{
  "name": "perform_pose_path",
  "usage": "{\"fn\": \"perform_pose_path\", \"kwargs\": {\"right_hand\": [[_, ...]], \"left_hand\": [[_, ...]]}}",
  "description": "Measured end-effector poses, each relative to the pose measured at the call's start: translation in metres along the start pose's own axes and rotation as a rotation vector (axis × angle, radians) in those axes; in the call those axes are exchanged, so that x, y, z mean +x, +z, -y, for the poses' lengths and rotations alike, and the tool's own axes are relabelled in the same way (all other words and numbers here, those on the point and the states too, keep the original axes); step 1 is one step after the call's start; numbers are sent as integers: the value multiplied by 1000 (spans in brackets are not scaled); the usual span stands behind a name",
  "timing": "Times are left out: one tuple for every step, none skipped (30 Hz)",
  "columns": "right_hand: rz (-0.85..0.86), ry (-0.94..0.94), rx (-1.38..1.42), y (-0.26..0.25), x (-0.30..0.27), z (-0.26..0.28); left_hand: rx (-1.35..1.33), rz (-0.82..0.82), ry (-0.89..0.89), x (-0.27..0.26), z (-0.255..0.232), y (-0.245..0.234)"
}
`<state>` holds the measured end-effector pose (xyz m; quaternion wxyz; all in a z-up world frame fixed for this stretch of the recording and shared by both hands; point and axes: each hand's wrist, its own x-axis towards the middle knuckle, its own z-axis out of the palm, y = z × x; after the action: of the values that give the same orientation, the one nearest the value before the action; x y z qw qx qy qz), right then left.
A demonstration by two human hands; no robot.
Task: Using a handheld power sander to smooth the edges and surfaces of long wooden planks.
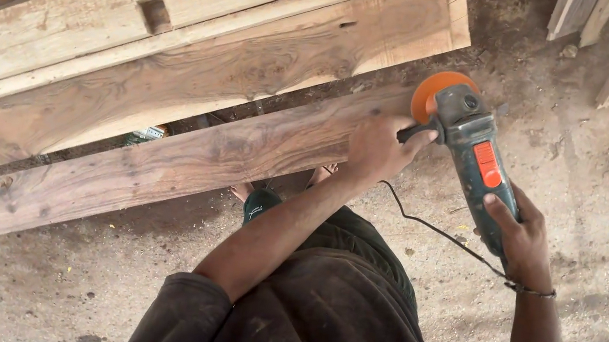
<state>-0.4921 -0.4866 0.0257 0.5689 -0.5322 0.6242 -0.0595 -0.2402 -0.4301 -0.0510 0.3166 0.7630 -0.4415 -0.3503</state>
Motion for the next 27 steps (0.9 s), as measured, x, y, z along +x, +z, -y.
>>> {"fn": "perform_pose_path", "kwargs": {"right_hand": [[-8,25,0,-2,2,-6],[-11,25,4,-2,-5,-6],[-16,49,-31,-2,-11,-7],[-22,73,-66,-1,-17,-7],[-25,73,-61,0,-22,-15],[-29,83,-65,2,-28,-23],[-30,88,-73,3,-32,-30],[-30,82,-71,6,-30,-26],[-28,84,-54,9,-29,-22],[-27,87,-38,12,-28,-20],[-31,89,-36,13,-21,-17],[-29,80,-29,14,-15,-14],[-25,69,-21,16,-7,-10],[-27,69,-18,17,-2,-15],[-32,45,-3,17,4,-19],[-36,20,12,17,10,-23],[-46,18,16,15,4,-24],[-48,27,44,14,-1,-26],[-44,31,69,13,-5,-27],[-49,25,71,13,-11,-32],[-52,60,82,14,-19,-39],[-56,94,93,14,-28,-46],[-56,93,99,18,-31,-47],[-56,97,117,22,-35,-47],[-60,98,141,26,-37,-47],[-66,94,153,33,-35,-42],[-46,53,192,41,-34,-37]], "left_hand": [[10,94,-56,3,-2,1],[12,97,-53,-3,-6,1],[-6,150,-88,-8,-9,0],[-25,203,-123,-13,-12,-2],[-21,206,-119,-20,-13,-2],[-31,218,-115,-28,-13,-2],[-42,222,-111,-34,-14,-3],[-40,217,-107,-33,-10,-4],[-65,202,-99,-31,-7,-4],[-90,186,-90,-28,-3,-3],[-90,190,-88,-19,-1,-7],[-73,150,-37,-9,1,-10],[-54,109,14,2,3,-14],[-52,111,16,6,3,-16],[7,88,41,13,2,-17],[65,65,66,21,1,-19],[65,69,76,19,11,-7],[3,14,175,16,20,5],[-58,-45,271,15,31,16],[-57,-47,278,8,14,5],[-13,101,109,-3,-2,-4],[31,250,-59,-14,-18,-14],[36,251,-58,-19,-15,-14],[25,252,-53,-24,-12,-13],[18,255,-41,-27,-9,-12],[27,258,-33,-24,-7,-19],[42,195,-38,-23,-4,-27]]}}
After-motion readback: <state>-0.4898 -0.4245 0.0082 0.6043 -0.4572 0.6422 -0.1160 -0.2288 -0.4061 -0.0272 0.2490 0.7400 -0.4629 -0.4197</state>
